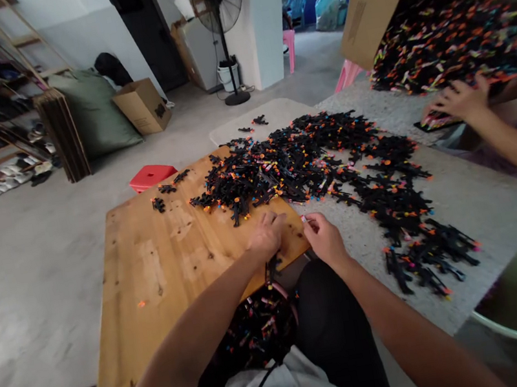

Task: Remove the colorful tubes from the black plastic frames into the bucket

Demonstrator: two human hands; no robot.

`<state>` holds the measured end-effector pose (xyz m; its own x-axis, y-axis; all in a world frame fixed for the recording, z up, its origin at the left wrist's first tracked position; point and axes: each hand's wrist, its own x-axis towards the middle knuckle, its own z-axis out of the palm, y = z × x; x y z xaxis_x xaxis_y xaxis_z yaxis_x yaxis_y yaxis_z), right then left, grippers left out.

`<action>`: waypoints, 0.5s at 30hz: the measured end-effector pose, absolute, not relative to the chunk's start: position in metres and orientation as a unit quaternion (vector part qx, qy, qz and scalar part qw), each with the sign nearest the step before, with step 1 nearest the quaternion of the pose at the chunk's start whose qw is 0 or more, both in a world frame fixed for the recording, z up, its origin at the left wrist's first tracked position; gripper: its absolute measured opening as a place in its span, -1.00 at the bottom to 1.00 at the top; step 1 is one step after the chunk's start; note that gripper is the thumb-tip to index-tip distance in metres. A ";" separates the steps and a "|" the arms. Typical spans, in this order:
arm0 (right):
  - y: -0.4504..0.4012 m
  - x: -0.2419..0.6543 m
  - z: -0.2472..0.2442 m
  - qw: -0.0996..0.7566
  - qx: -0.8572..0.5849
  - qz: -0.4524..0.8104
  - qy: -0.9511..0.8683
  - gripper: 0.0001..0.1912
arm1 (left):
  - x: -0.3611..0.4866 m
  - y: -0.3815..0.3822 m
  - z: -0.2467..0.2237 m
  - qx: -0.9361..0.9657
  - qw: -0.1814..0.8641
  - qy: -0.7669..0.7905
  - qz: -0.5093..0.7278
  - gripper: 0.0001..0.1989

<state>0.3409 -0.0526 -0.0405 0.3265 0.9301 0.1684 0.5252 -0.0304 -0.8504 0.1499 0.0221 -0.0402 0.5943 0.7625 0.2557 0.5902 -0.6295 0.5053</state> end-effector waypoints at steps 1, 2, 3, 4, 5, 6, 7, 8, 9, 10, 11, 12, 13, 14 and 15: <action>-0.054 0.333 -0.040 0.437 -0.685 0.202 -0.547 -0.71 | 0.149 0.018 -0.043 0.877 0.174 0.384 0.229 -0.66; -0.055 0.325 -0.039 0.425 -0.688 0.179 -0.561 -0.72 | 0.148 0.016 -0.044 0.882 0.155 0.381 0.228 -0.67; -0.055 0.320 -0.039 0.411 -0.690 0.163 -0.572 -0.72 | 0.147 0.015 -0.044 0.885 0.137 0.379 0.232 -0.69; -0.056 0.316 -0.039 0.399 -0.693 0.153 -0.581 -0.72 | 0.145 0.016 -0.043 0.883 0.121 0.381 0.246 -0.71; -0.057 0.314 -0.040 0.388 -0.695 0.147 -0.587 -0.71 | 0.142 0.016 -0.041 0.876 0.111 0.386 0.267 -0.70; -0.057 0.313 -0.040 0.379 -0.698 0.142 -0.591 -0.71 | 0.138 0.017 -0.036 0.862 0.107 0.395 0.298 -0.69; -0.058 0.314 -0.041 0.374 -0.700 0.141 -0.592 -0.70 | 0.133 0.016 -0.031 0.846 0.106 0.403 0.333 -0.68; -0.059 0.315 -0.042 0.373 -0.700 0.142 -0.593 -0.69 | 0.126 0.013 -0.025 0.829 0.109 0.408 0.367 -0.67; -0.060 0.318 -0.043 0.374 -0.697 0.146 -0.594 -0.68 | 0.118 0.006 -0.019 0.815 0.117 0.409 0.393 -0.68; -0.060 0.320 -0.044 0.377 -0.696 0.151 -0.592 -0.66 | 0.109 -0.003 -0.013 0.808 0.133 0.407 0.404 -0.69; -0.061 0.322 -0.044 0.380 -0.696 0.157 -0.589 -0.65 | 0.100 -0.017 -0.009 0.811 0.158 0.399 0.398 -0.71; -0.060 0.324 -0.044 0.383 -0.697 0.160 -0.585 -0.64 | 0.092 -0.033 -0.007 0.820 0.192 0.386 0.376 -0.72; -0.059 0.325 -0.043 0.385 -0.698 0.161 -0.582 -0.64 | 0.085 -0.052 -0.007 0.833 0.230 0.369 0.341 -0.72; -0.059 0.325 -0.043 0.386 -0.699 0.161 -0.581 -0.64 | 0.079 -0.072 -0.008 0.845 0.267 0.352 0.301 -0.70; -0.058 0.325 -0.042 0.387 -0.699 0.160 -0.580 -0.64 | 0.075 -0.092 -0.012 0.855 0.297 0.336 0.260 -0.67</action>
